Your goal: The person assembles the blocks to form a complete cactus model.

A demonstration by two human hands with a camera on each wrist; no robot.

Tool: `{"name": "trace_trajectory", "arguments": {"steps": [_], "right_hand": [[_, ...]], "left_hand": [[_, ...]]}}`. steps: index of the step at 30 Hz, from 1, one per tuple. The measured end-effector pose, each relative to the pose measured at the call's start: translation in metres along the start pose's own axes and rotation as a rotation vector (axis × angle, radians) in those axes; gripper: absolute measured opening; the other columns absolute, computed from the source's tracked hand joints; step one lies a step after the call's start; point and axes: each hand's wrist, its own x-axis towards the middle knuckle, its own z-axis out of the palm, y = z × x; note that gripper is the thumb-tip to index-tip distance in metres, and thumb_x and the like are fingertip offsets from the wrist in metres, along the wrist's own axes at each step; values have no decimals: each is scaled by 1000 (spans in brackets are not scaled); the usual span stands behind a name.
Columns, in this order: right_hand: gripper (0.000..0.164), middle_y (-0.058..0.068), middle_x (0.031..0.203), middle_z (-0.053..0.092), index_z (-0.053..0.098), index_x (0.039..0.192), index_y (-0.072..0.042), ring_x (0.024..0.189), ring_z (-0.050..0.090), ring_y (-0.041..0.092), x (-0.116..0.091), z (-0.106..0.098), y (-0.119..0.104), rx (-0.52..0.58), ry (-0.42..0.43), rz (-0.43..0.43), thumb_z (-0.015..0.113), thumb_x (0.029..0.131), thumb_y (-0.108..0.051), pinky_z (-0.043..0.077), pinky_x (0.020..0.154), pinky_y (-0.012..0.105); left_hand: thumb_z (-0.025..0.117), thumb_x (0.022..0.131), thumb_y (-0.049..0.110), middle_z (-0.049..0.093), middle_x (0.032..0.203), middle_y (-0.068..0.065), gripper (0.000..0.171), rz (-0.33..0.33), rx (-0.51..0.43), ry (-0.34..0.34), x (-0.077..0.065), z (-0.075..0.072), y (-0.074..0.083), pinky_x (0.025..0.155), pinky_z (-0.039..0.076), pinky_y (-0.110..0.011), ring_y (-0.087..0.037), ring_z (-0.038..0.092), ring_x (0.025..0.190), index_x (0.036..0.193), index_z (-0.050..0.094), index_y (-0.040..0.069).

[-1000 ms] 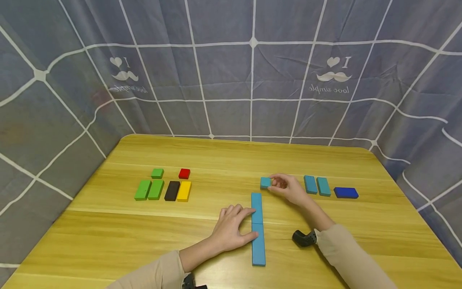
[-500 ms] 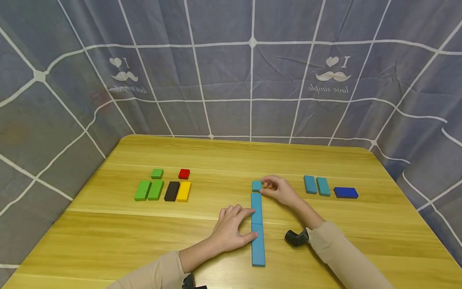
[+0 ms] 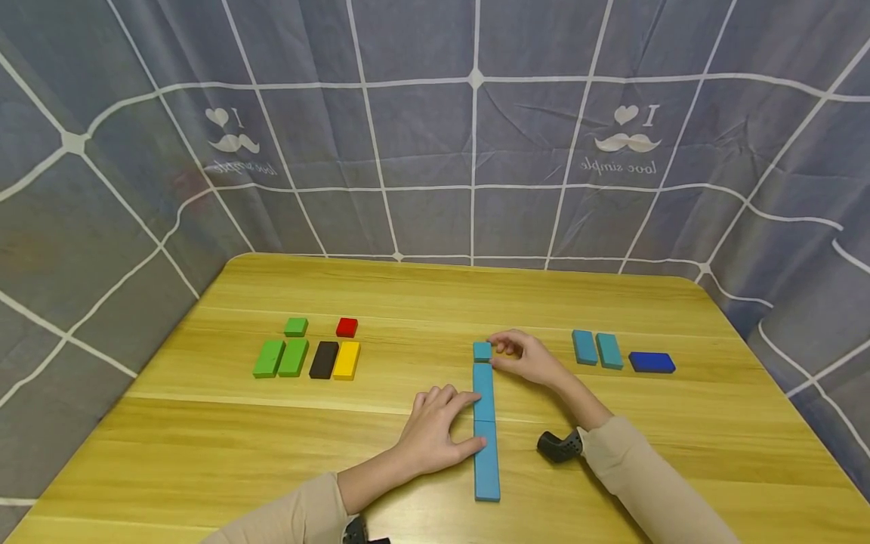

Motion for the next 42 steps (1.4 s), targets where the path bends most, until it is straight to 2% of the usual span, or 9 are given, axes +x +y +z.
{"name": "trace_trajectory", "arguments": {"steps": [5, 10, 24, 26, 33, 42], "right_hand": [[28, 10, 87, 57, 59, 111, 6, 73, 47, 16, 6, 4, 18, -10, 15, 19, 60, 88, -11, 40, 66, 26], [27, 7, 85, 58, 62, 108, 2, 72, 49, 16, 8, 5, 19, 4, 22, 33, 61, 88, -17, 41, 66, 26], [22, 8, 87, 58, 64, 102, 1, 75, 48, 17, 6, 5, 18, 8, 19, 66, 65, 85, -13, 40, 69, 29], [22, 11, 88, 57, 63, 102, 3, 76, 48, 19, 5, 5, 15, 4, 17, 66, 64, 85, -11, 40, 69, 30], [20, 18, 88, 56, 61, 101, 9, 76, 46, 23, -1, -1, -18, 3, 0, 51, 62, 85, -3, 39, 70, 31], [20, 16, 88, 57, 61, 102, 8, 74, 45, 22, -1, -2, -22, -15, -6, 45, 62, 85, -3, 38, 69, 32]], "left_hand": [[64, 77, 47, 48, 89, 6, 56, 0, 2, 5, 0, 0, 0, 77, 26, -30, -9, 36, 78, 124, 54, 20], [64, 77, 47, 48, 89, 6, 55, 1, 6, 5, 0, 0, 0, 77, 27, -30, -10, 36, 78, 124, 54, 20], [63, 77, 47, 47, 88, 6, 56, 5, -6, 0, 0, -1, 1, 78, 26, -31, -9, 35, 77, 125, 54, 19], [64, 77, 47, 47, 88, 6, 56, 7, -5, 1, 0, -1, 1, 77, 26, -31, -9, 35, 77, 125, 54, 19], [64, 77, 47, 48, 89, 6, 56, -3, -11, -2, 0, -1, 1, 77, 26, -30, -9, 35, 77, 125, 54, 19], [65, 76, 45, 49, 89, 5, 54, 11, -1, 27, 1, -1, 1, 78, 28, -32, -10, 37, 78, 122, 56, 19]]}}
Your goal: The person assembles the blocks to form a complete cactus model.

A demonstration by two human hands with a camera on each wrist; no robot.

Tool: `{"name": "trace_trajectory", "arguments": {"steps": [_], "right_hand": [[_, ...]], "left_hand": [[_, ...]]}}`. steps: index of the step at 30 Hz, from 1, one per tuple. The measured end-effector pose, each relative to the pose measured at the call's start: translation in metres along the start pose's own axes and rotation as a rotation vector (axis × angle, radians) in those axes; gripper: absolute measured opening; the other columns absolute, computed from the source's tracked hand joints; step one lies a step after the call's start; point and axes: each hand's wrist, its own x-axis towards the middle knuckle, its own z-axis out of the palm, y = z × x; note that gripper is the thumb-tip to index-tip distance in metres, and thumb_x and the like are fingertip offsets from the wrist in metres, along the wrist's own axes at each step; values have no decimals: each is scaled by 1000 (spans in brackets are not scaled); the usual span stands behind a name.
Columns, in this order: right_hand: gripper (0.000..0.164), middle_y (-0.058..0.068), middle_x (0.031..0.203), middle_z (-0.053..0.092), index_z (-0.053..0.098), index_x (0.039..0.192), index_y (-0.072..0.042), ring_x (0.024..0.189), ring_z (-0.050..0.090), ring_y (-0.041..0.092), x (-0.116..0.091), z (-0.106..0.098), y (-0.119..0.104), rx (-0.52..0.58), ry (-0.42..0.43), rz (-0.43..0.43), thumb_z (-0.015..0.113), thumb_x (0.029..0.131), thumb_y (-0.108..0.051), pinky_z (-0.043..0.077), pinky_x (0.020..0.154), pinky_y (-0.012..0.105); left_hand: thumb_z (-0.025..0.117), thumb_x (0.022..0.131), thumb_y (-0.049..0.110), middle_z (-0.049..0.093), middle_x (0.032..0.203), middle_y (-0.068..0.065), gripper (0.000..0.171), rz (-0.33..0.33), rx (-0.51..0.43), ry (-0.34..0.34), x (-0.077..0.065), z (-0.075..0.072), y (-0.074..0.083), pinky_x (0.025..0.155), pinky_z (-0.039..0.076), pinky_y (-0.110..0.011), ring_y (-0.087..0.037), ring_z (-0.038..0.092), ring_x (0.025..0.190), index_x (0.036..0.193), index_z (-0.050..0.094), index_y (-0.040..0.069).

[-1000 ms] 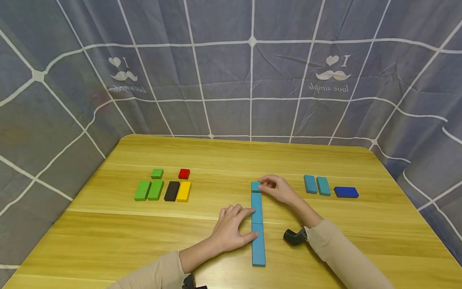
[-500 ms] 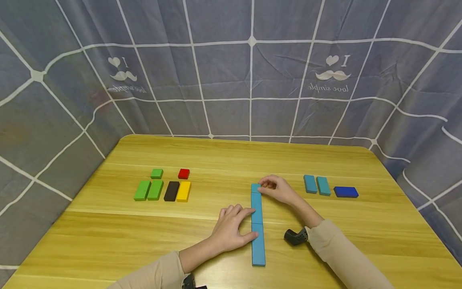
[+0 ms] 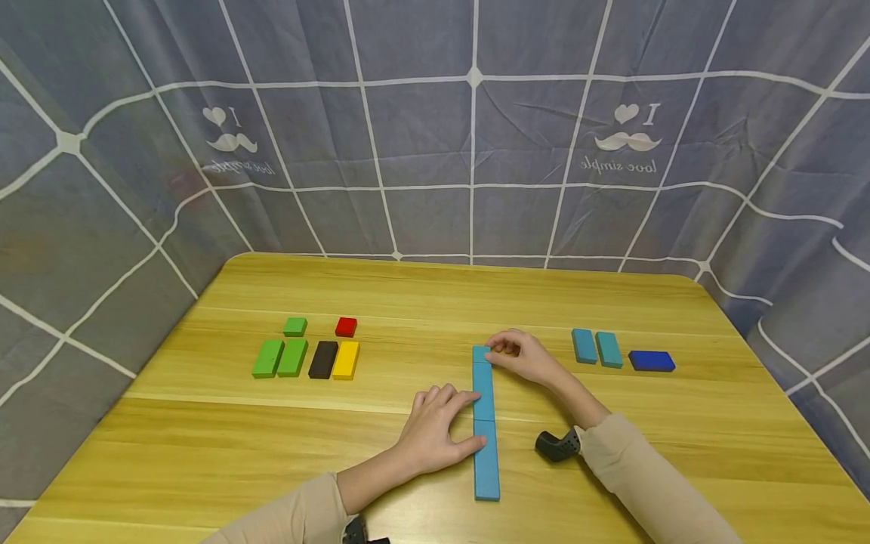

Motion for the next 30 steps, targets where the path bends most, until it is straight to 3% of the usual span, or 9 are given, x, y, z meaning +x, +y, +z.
{"name": "trace_trajectory", "arguments": {"steps": [8, 13, 17, 21, 26, 30], "right_hand": [[27, 19, 89, 56, 57, 109, 12, 76, 49, 22, -2, -4, 8, 81, -7, -26, 60, 85, 0, 41, 69, 29], [32, 19, 91, 56, 53, 115, 12, 77, 51, 16, -9, -18, 18, 112, 35, -48, 59, 85, 2, 42, 69, 26], [34, 20, 93, 55, 52, 118, 11, 80, 52, 14, -21, -39, 26, 94, 104, -25, 58, 86, 1, 43, 70, 24], [37, 23, 100, 55, 50, 122, 8, 82, 51, 11, -34, -64, 50, 45, 154, -27, 58, 88, -2, 43, 69, 23], [41, 18, 106, 53, 46, 129, 2, 85, 47, 4, -58, -98, 83, -64, 196, -13, 56, 91, -10, 39, 71, 19], [41, 11, 104, 53, 47, 128, 3, 84, 47, 2, -78, -120, 97, -101, 272, -20, 57, 90, -7, 38, 69, 16]], "left_hand": [[65, 76, 46, 49, 90, 6, 54, -12, -1, -17, 0, 0, 0, 80, 28, -32, -10, 37, 79, 123, 55, 20], [65, 76, 46, 49, 90, 6, 55, -11, -3, -15, 0, 1, 0, 79, 27, -32, -9, 37, 79, 123, 54, 20], [65, 76, 45, 49, 90, 6, 55, 1, -7, 2, 0, 1, 0, 79, 28, -32, -9, 36, 78, 123, 55, 19], [65, 76, 45, 49, 89, 5, 54, 4, -12, 4, -1, 1, 0, 79, 28, -32, -9, 36, 78, 123, 55, 19], [64, 77, 46, 49, 90, 5, 55, 3, -11, -12, 0, 0, 0, 80, 28, -33, -10, 36, 78, 123, 54, 19], [64, 77, 46, 48, 90, 5, 55, -1, -10, -16, 0, 0, 0, 79, 27, -33, -10, 35, 78, 124, 54, 19]]}}
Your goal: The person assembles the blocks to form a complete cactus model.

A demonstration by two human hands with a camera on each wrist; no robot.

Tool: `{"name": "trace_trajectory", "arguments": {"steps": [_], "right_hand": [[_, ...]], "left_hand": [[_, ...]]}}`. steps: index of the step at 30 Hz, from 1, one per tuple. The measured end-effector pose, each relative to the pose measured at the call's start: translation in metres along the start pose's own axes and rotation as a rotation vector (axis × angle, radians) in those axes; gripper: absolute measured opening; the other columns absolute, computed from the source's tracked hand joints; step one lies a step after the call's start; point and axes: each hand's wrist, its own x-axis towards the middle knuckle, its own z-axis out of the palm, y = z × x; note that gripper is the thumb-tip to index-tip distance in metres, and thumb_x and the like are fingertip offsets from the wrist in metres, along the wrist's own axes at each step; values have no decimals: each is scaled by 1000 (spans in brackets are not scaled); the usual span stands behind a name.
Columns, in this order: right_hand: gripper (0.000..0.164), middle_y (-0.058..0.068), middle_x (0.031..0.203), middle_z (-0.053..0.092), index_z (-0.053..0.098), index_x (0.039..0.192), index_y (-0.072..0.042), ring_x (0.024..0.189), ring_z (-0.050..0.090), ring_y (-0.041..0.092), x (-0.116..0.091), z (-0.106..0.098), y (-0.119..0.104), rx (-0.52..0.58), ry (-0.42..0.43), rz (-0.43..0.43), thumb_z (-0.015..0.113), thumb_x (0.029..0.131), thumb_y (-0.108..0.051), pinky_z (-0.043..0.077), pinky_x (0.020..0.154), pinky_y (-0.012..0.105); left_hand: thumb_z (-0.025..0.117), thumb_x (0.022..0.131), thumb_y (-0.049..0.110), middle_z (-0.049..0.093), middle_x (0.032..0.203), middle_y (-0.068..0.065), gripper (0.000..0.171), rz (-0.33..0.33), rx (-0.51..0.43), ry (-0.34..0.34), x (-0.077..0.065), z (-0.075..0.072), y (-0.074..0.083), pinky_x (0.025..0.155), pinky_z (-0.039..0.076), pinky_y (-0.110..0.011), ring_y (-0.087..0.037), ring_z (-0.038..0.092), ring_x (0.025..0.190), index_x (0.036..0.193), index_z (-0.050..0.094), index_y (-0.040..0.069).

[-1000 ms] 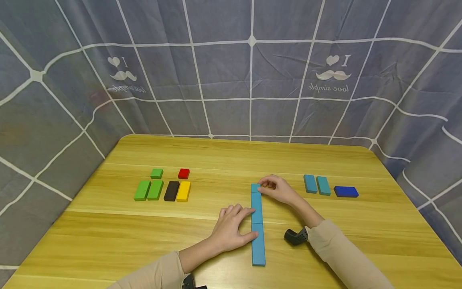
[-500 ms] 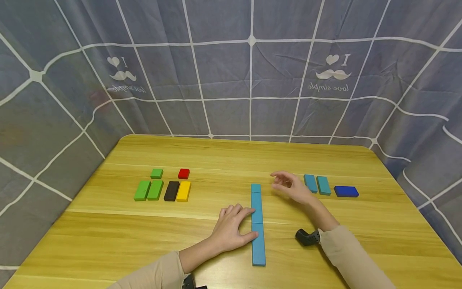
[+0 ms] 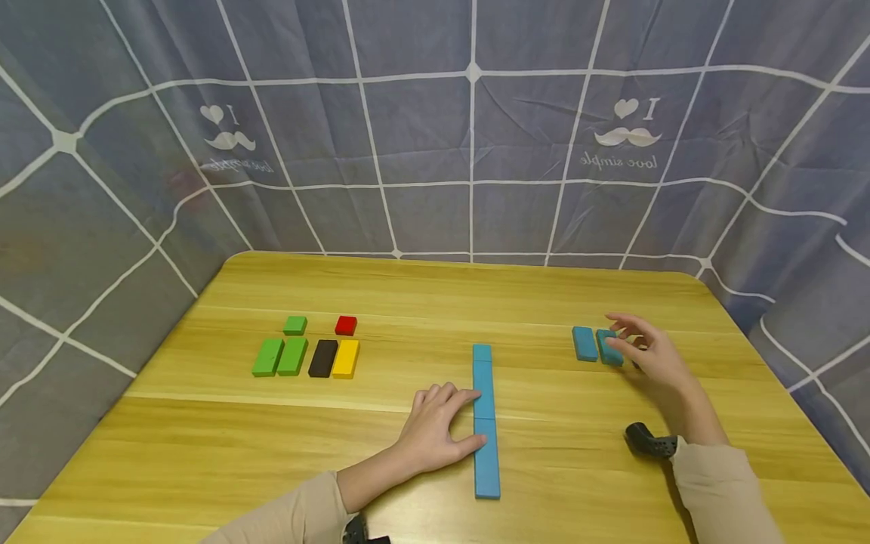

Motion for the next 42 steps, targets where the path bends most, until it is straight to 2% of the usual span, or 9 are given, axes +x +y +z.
{"name": "trace_trajectory", "arguments": {"steps": [3, 7, 14, 24, 32, 42], "right_hand": [[40, 0, 102, 55, 49, 127, 2, 83, 48, 1, -11, -15, 10, 2, 47, 9, 58, 88, -4, 38, 69, 13], [40, -13, 102, 53, 51, 127, -2, 84, 47, -4, -27, -33, 24, -38, 62, 68, 59, 88, -6, 37, 71, 10], [42, -24, 103, 46, 49, 130, -3, 86, 42, -12, -49, -55, 41, -125, 11, 191, 57, 90, -16, 36, 70, 12], [40, -27, 99, 46, 52, 127, -5, 81, 43, -7, -52, -58, 50, -170, -29, 196, 59, 90, -19, 36, 68, 14], [37, -21, 98, 46, 55, 123, -5, 81, 42, -6, -50, -58, 49, -179, -36, 192, 61, 88, -17, 34, 68, 16], [34, -14, 94, 48, 55, 115, 2, 77, 43, -5, -50, -56, 44, -207, -19, 204, 61, 88, -18, 35, 66, 17]], "left_hand": [[64, 77, 46, 48, 90, 6, 55, -4, 5, 1, 0, 0, 0, 78, 27, -32, -10, 35, 78, 124, 54, 19], [64, 77, 46, 48, 90, 6, 55, -5, 5, 0, 0, -1, 0, 79, 27, -33, -10, 36, 78, 124, 54, 19], [64, 77, 46, 48, 90, 6, 55, -7, 5, -7, 0, 0, 0, 81, 28, -34, -10, 36, 78, 123, 54, 19], [64, 76, 45, 48, 89, 6, 55, -4, -3, -4, 0, 0, 0, 81, 28, -34, -10, 35, 78, 124, 54, 19], [64, 76, 44, 48, 88, 6, 54, 11, 7, 19, -1, 1, -1, 81, 28, -33, -9, 35, 77, 123, 55, 19], [64, 77, 46, 48, 90, 6, 55, -6, 2, -5, 0, -1, 0, 81, 28, -33, -10, 36, 78, 124, 54, 20]]}}
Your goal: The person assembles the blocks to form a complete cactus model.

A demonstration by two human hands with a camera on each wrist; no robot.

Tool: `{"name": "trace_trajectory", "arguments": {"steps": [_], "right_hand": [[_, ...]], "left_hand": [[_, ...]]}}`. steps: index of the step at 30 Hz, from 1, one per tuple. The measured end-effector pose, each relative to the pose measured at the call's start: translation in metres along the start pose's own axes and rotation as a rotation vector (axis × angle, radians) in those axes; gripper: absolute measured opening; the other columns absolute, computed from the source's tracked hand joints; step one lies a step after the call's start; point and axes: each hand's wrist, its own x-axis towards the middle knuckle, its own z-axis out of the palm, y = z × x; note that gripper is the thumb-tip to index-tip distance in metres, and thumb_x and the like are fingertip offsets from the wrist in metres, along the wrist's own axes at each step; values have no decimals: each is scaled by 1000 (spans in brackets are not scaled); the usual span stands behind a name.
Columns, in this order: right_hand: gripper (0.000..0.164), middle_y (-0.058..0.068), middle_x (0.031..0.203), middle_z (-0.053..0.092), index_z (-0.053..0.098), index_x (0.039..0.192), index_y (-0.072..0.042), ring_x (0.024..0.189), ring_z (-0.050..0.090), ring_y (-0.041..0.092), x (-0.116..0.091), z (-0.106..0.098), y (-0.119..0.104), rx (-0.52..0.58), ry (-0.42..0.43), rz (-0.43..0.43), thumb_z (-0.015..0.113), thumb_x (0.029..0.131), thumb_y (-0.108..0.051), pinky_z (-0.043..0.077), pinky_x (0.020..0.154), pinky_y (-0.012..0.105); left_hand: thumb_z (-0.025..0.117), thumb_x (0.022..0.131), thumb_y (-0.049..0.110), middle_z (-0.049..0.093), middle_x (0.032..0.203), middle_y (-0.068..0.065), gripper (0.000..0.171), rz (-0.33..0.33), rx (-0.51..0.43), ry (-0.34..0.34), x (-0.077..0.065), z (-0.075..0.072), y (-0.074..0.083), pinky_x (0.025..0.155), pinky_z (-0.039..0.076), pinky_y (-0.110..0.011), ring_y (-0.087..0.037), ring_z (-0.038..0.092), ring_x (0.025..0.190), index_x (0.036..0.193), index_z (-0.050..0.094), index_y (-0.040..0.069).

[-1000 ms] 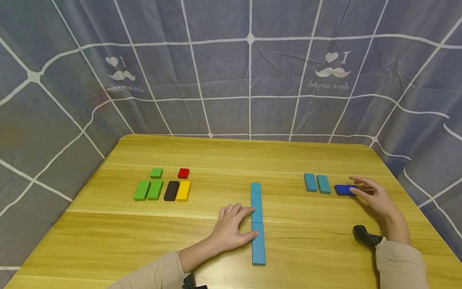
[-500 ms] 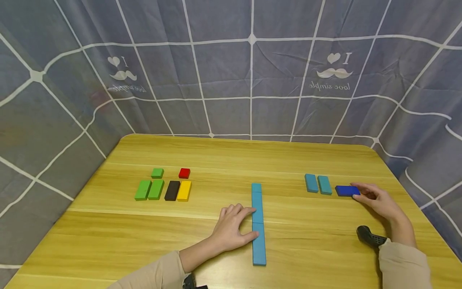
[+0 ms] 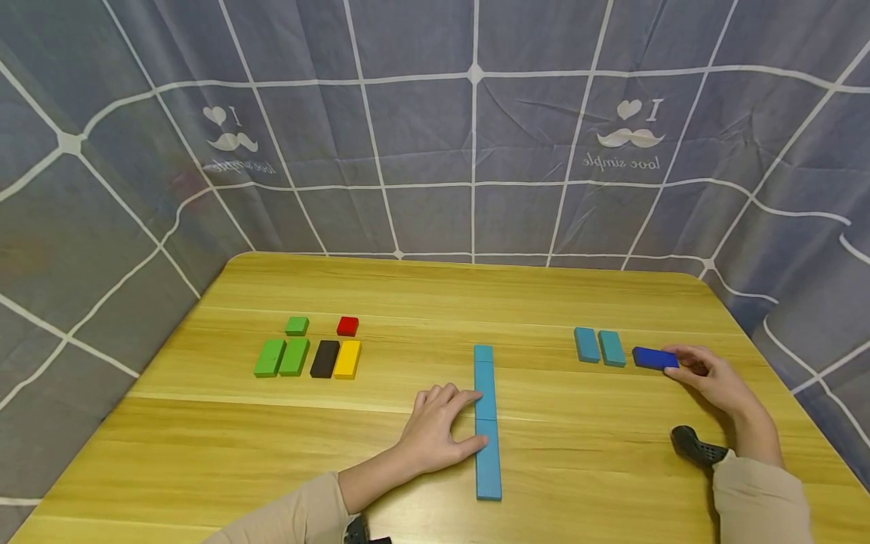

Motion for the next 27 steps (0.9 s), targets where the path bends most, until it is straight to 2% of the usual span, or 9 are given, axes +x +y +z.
{"name": "trace_trajectory", "arguments": {"steps": [8, 11, 16, 20, 23, 27], "right_hand": [[39, -23, 92, 45, 50, 120, -1, 78, 42, -12, 0, 3, -5, 46, 63, 78, 60, 89, -22, 38, 64, 12], [39, -17, 93, 47, 50, 121, -3, 78, 43, -10, 2, 5, -16, 65, 76, 83, 60, 89, -23, 38, 64, 14], [32, -8, 86, 50, 52, 116, -1, 72, 46, 4, 11, 19, -39, 130, 102, -19, 62, 87, -12, 36, 63, 17], [28, -4, 87, 49, 55, 111, 2, 72, 45, 6, 20, 38, -60, 156, 96, -136, 63, 84, -4, 36, 63, 17], [27, -1, 89, 50, 56, 109, 1, 75, 44, 4, 25, 53, -75, 149, 66, -204, 64, 83, -3, 36, 65, 16], [27, 1, 88, 52, 57, 109, 0, 77, 44, 6, 28, 74, -92, 191, 3, -248, 65, 83, -4, 37, 65, 19]], "left_hand": [[63, 77, 46, 48, 90, 6, 55, 4, 2, -6, 0, 0, 0, 81, 27, -32, -10, 35, 78, 125, 53, 20], [63, 77, 46, 48, 90, 6, 55, 5, 2, -8, 0, 0, 0, 80, 27, -32, -10, 35, 78, 125, 53, 20], [63, 77, 46, 48, 90, 6, 55, 8, -3, 0, 0, 0, 0, 80, 28, -32, -10, 35, 78, 124, 53, 20], [64, 77, 46, 48, 89, 6, 55, 7, 0, 4, 0, 0, 0, 80, 28, -32, -9, 35, 77, 124, 54, 19], [64, 77, 46, 48, 89, 6, 55, 7, 1, 4, 0, 0, 0, 79, 28, -32, -9, 35, 77, 124, 54, 20], [63, 77, 46, 48, 90, 6, 55, 7, 1, -1, 0, 0, 0, 79, 27, -32, -10, 35, 77, 124, 54, 19]]}}
